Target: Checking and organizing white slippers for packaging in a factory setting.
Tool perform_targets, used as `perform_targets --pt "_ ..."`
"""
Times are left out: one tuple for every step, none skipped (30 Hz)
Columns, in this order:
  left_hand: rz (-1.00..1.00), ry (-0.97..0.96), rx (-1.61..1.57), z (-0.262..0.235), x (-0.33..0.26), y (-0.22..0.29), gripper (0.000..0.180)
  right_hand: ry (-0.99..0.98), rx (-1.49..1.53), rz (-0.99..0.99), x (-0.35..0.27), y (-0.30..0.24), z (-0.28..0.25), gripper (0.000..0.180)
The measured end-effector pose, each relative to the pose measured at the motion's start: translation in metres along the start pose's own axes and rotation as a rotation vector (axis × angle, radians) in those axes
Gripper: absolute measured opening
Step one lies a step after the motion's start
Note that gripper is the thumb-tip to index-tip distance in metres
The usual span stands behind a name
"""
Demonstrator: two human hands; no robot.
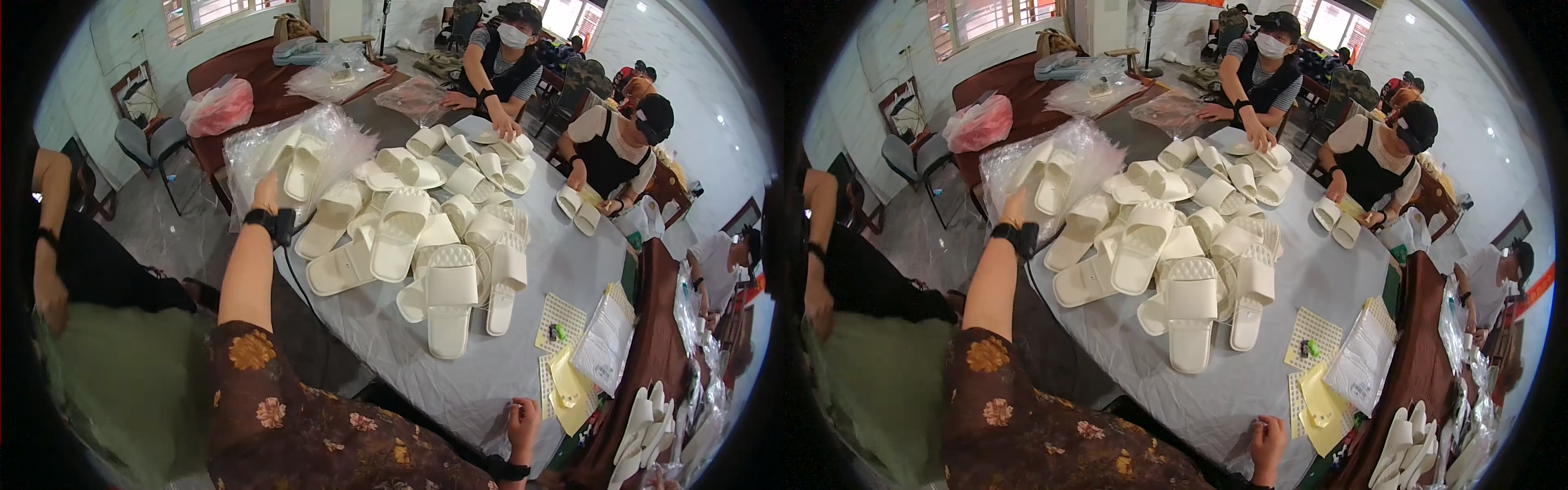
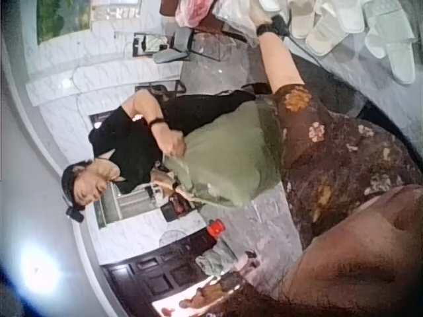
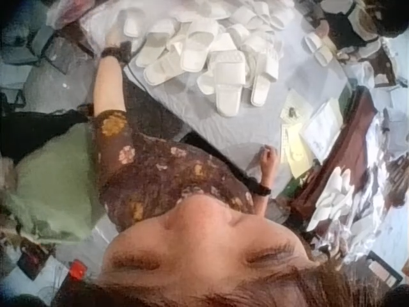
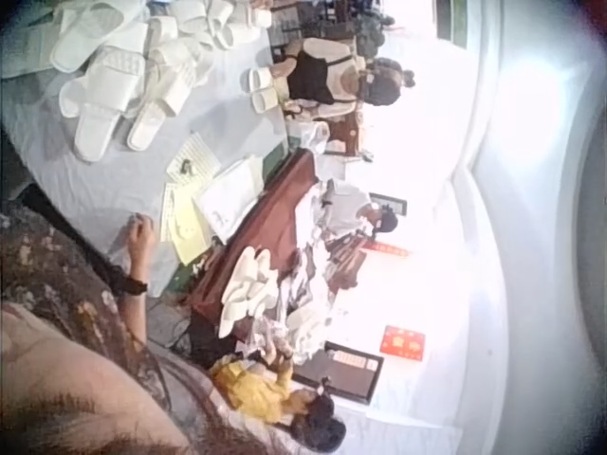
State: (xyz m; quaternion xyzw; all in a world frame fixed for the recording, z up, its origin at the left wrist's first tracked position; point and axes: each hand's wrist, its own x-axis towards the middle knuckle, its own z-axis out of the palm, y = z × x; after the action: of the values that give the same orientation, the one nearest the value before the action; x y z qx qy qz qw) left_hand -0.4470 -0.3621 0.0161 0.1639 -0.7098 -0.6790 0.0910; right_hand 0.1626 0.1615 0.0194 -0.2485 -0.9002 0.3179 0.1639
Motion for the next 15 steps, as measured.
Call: perform_targets --pt "0.135 0.098 0.446 -0.033 0.006 -0.027 0.059 -0.034 0.019 -0.046 0.006 0.002 0.000 0.014" --pt "0.142 0.195 0.405 -0.018 0.001 -0.038 0.059 -0.028 0.008 -0.029 0.003 0.001 -0.002 0.014" --pt "0.150 0.290 0.366 0.000 -0.009 -0.046 0.060 -0.023 0.008 -0.033 -0.001 -0.002 -0.004 0.014" --pt "0.148 0.238 0.368 0.022 -0.022 -0.043 0.060 -0.002 -0.002 -0.016 -0.008 -0.006 -0.007 0.014" --pt "0.188 0.114 0.495 0.048 -0.040 -0.028 0.062 0.037 -0.027 0.042 -0.016 -0.008 -0.011 0.014" --pt "0.236 0.010 0.622 0.064 -0.056 -0.018 0.064 0.034 -0.072 0.035 -0.017 -0.007 -0.013 0.013" --pt "0.343 0.125 0.681 0.032 -0.048 -0.027 0.065 0.000 -0.090 -0.010 -0.010 -0.006 -0.014 0.013" --pt "0.488 0.198 0.556 0.005 -0.046 -0.036 0.065 -0.029 -0.034 -0.041 -0.003 -0.006 -0.010 0.014" --pt "0.582 0.207 0.629 -0.007 -0.046 -0.036 0.063 -0.032 0.007 -0.042 0.001 -0.005 -0.007 0.014" --pt "0.471 -0.044 0.315 0.069 -0.083 -0.019 0.060 0.023 -0.018 0.070 -0.013 -0.001 -0.012 0.015" --pt "0.691 0.120 0.667 0.010 -0.065 -0.025 0.059 0.000 0.000 -0.043 -0.001 -0.003 -0.006 0.014" --pt "0.625 -0.049 0.465 0.054 -0.100 -0.017 0.058 0.006 0.076 0.100 -0.008 -0.009 -0.011 0.015" --pt "0.646 -0.082 0.339 0.067 -0.124 -0.008 0.054 0.012 0.059 0.096 -0.007 -0.011 -0.014 0.015" --pt "0.610 -0.176 0.244 0.082 -0.154 0.002 0.052 0.017 0.042 0.091 -0.007 -0.008 -0.016 0.016" --pt "0.563 -0.257 0.157 0.094 -0.191 0.014 0.051 0.055 0.049 0.078 -0.013 -0.005 -0.019 0.016"
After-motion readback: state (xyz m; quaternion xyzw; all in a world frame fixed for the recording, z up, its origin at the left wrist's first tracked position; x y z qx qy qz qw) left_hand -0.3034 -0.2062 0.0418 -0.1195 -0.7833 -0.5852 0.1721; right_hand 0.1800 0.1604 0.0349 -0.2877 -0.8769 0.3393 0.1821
